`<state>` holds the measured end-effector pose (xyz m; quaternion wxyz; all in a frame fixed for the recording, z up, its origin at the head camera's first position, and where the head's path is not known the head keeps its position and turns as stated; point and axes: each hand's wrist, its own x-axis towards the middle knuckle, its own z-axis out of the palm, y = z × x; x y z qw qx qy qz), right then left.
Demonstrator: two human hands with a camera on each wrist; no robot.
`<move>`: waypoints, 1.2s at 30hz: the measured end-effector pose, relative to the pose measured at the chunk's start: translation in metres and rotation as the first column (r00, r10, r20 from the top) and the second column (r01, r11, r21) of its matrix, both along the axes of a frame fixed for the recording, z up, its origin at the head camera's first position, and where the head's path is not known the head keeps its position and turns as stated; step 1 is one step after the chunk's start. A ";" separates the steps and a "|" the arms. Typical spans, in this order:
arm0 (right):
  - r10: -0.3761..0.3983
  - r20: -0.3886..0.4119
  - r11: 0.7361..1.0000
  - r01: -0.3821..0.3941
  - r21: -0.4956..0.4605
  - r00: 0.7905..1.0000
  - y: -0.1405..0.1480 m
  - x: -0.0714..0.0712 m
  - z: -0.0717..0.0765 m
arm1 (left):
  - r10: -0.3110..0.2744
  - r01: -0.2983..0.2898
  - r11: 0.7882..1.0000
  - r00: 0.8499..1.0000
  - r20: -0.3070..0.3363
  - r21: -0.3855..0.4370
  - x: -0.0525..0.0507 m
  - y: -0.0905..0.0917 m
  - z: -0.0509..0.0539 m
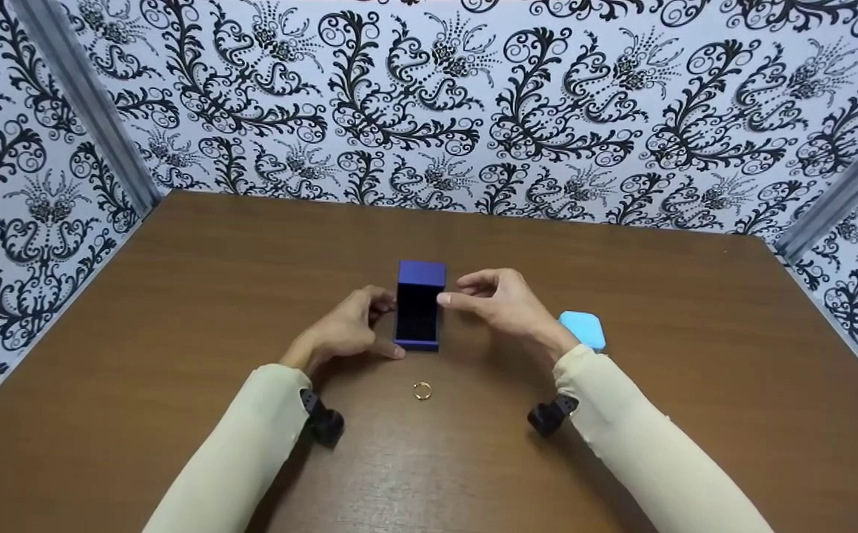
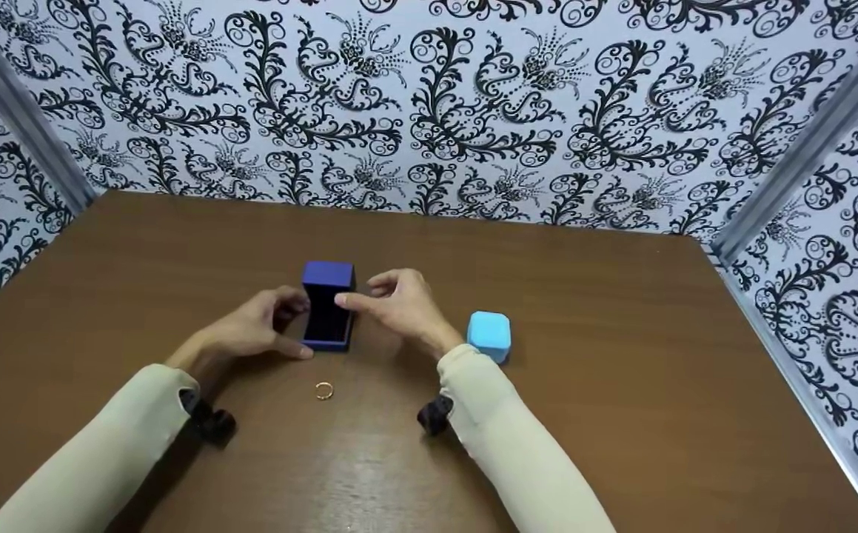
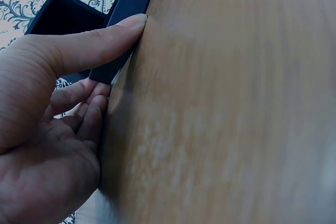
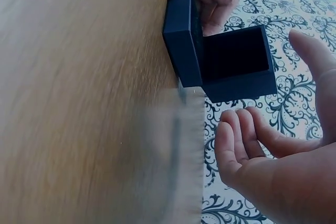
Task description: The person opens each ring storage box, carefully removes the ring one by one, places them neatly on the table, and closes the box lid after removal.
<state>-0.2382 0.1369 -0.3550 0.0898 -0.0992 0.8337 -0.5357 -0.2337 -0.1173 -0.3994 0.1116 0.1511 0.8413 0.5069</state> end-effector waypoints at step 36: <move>0.035 0.292 0.965 0.043 -0.257 0.956 -0.018 -0.022 -0.014 | -0.004 0.003 0.999 1.000 0.017 0.035 -0.001 0.000 -0.001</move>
